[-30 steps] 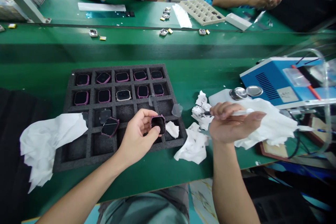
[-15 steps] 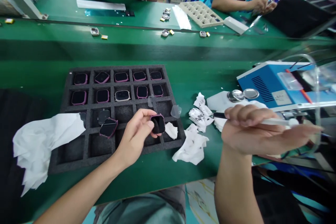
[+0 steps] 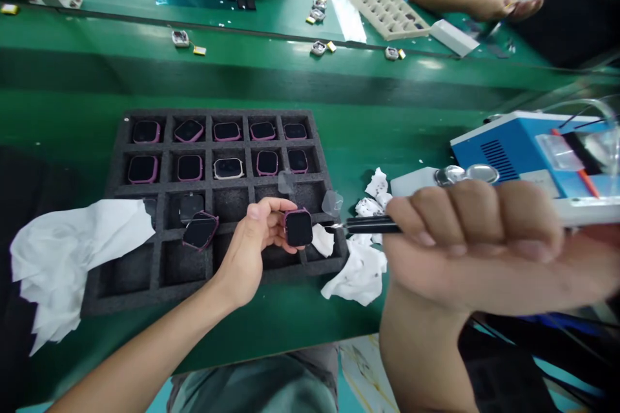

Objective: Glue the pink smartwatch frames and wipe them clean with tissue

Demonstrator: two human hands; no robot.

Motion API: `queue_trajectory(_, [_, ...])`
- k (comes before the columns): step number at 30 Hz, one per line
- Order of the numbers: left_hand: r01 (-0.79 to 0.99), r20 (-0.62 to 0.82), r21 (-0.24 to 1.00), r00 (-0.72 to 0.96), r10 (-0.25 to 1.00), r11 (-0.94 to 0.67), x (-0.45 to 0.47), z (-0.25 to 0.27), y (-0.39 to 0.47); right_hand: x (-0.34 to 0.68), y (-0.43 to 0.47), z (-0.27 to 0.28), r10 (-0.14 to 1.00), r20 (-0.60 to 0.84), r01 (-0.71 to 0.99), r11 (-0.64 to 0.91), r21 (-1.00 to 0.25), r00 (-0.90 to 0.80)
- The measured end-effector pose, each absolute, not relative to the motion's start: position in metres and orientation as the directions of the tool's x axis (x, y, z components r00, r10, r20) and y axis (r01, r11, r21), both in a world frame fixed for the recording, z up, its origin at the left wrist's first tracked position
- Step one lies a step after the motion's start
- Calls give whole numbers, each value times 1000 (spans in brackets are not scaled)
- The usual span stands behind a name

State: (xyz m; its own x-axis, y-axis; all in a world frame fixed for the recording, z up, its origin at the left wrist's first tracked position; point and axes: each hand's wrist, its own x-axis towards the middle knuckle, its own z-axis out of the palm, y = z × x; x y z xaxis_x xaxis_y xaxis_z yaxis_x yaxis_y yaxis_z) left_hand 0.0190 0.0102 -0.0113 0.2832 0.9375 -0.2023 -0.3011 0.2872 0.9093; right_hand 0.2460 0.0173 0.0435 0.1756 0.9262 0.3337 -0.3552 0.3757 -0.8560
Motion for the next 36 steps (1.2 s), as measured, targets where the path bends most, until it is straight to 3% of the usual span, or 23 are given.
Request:
queue_trajectory(3, [-298, -202, 910, 286, 937, 288, 19, -12, 10, 222, 25, 41, 959, 274, -579, 182, -794, -74])
queue_trajectory(10, [-275, -190, 923, 284, 940, 269, 21, -11, 9, 209, 22, 32, 970, 215, -778, 46, -626, -116])
queue_trajectory(16, [-264, -189, 926, 292, 938, 269, 21, -11, 9, 208, 35, 20, 878, 438, -800, 116, -588, -194])
queue_trajectory(36, [-269, -184, 926, 293, 938, 266, 20, -12, 8, 206, 35, 16, 878, 435, -794, 117, -596, -197])
